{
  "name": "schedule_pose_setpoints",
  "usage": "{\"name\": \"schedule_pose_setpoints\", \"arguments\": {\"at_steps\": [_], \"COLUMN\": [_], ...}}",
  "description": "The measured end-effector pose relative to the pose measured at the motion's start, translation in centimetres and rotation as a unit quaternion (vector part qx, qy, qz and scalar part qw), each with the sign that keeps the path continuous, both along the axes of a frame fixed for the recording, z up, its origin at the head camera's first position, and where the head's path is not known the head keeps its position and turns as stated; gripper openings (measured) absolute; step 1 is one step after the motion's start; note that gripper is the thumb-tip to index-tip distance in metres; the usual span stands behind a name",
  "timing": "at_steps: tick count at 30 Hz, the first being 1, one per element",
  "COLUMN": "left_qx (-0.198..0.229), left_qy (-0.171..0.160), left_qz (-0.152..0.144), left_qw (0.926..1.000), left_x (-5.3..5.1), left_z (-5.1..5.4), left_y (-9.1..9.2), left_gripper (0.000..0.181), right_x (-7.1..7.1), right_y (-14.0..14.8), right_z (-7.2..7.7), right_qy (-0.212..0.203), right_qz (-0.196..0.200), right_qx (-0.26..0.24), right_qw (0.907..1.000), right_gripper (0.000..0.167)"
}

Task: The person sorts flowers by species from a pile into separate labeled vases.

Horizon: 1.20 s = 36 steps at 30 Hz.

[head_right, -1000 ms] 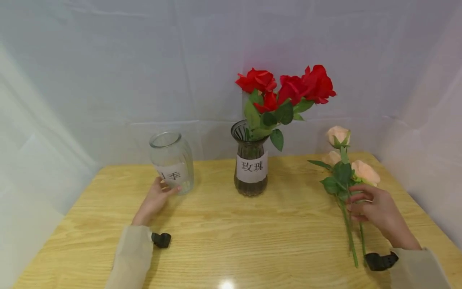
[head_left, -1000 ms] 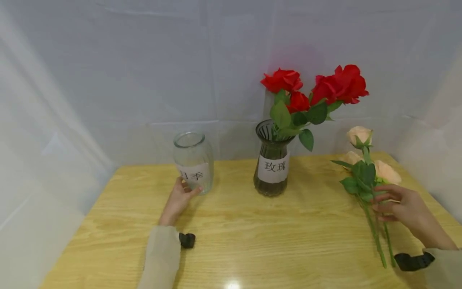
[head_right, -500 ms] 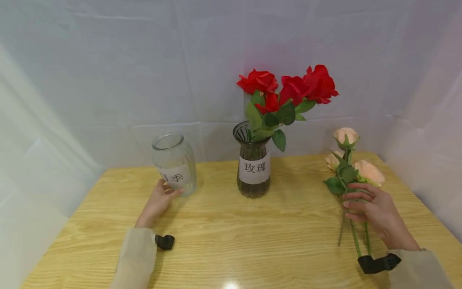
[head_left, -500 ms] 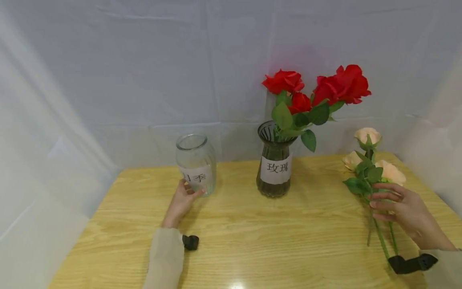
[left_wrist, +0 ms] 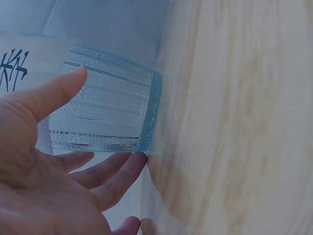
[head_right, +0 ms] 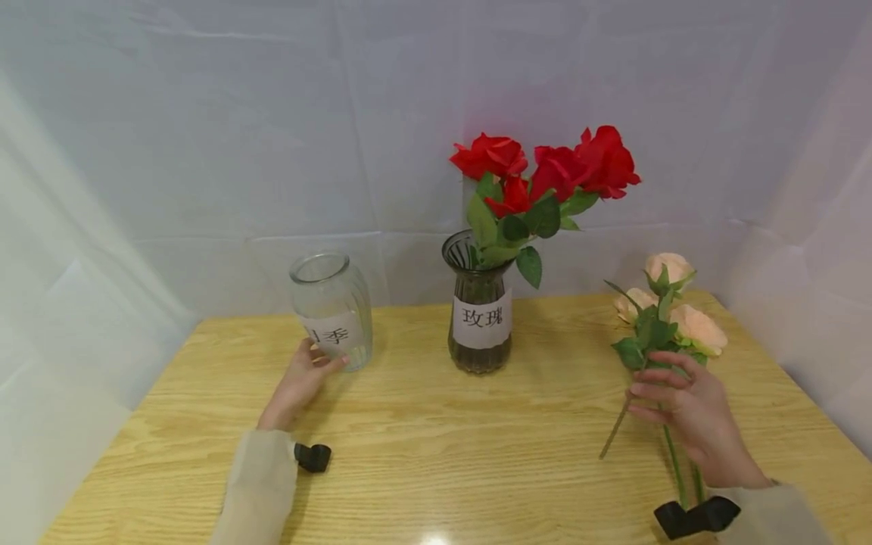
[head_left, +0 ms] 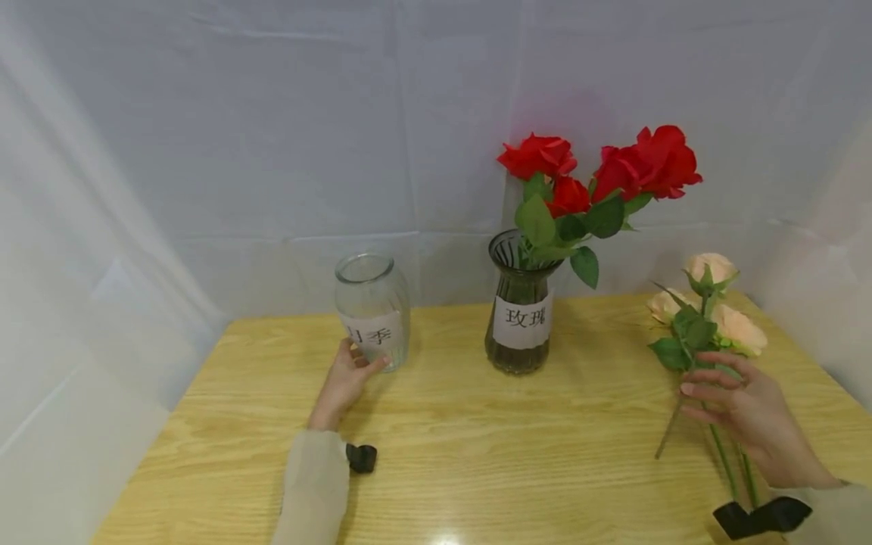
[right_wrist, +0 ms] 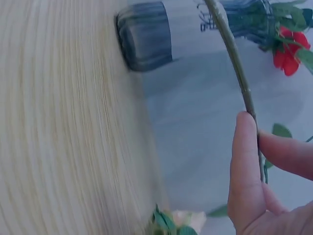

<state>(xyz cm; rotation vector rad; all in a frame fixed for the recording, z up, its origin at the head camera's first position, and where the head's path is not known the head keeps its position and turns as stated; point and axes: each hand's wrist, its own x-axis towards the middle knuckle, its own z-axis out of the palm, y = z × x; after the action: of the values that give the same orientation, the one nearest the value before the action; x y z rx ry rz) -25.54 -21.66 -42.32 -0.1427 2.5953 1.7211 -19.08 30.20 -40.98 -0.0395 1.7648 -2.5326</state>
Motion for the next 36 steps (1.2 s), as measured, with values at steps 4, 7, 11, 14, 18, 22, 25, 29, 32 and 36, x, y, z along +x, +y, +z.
{"name": "schedule_pose_setpoints", "arguments": {"at_steps": [4, 7, 11, 14, 18, 22, 25, 29, 32, 36], "left_qx": [0.002, 0.003, 0.004, 0.002, -0.001, -0.004, -0.008, -0.006, 0.000, 0.004], "left_qy": [0.001, 0.003, 0.009, 0.010, 0.006, 0.004, 0.004, 0.005, 0.007, 0.008], "left_qz": [0.000, 0.000, -0.001, -0.001, 0.001, 0.004, 0.006, 0.006, 0.005, 0.005], "left_qw": [1.0000, 1.0000, 1.0000, 1.0000, 1.0000, 1.0000, 0.9999, 1.0000, 1.0000, 0.9999], "left_x": [0.1, 0.0, 0.0, -0.1, -0.2, -0.2, -0.2, -0.1, -0.1, -0.1], "left_z": [-0.2, -0.4, -0.4, -0.4, -0.5, -0.3, -0.3, -0.2, -0.3, -0.3], "left_y": [0.0, 0.0, 0.2, 0.3, 0.3, 0.3, 0.2, 0.1, 0.0, 0.0], "left_gripper": [0.079, 0.079, 0.078, 0.078, 0.078, 0.078, 0.078, 0.079, 0.079, 0.078], "right_x": [0.1, 0.1, 0.0, 0.0, -0.1, -0.2, -0.3, -0.3, -0.3, -0.3], "right_y": [-1.0, -1.6, -2.2, -2.6, -3.3, -4.2, -4.9, -5.8, -6.5, -7.5], "right_z": [-0.4, -0.5, -0.5, -0.5, -0.6, -0.4, -0.2, 0.2, 0.4, 0.8], "right_qy": [0.017, 0.012, -0.019, -0.031, -0.012, -0.001, -0.009, -0.021, -0.022, -0.033], "right_qz": [-0.006, -0.005, -0.003, -0.006, -0.013, -0.017, -0.021, -0.024, -0.021, -0.021], "right_qx": [-0.036, -0.055, -0.050, -0.034, -0.026, -0.038, -0.038, -0.018, -0.002, 0.006], "right_qw": [0.9992, 0.9984, 0.9986, 0.9989, 0.9995, 0.9991, 0.9990, 0.9993, 0.9995, 0.9992], "right_gripper": [0.045, 0.044, 0.042, 0.044, 0.039, 0.033, 0.032, 0.034, 0.034, 0.031]}}
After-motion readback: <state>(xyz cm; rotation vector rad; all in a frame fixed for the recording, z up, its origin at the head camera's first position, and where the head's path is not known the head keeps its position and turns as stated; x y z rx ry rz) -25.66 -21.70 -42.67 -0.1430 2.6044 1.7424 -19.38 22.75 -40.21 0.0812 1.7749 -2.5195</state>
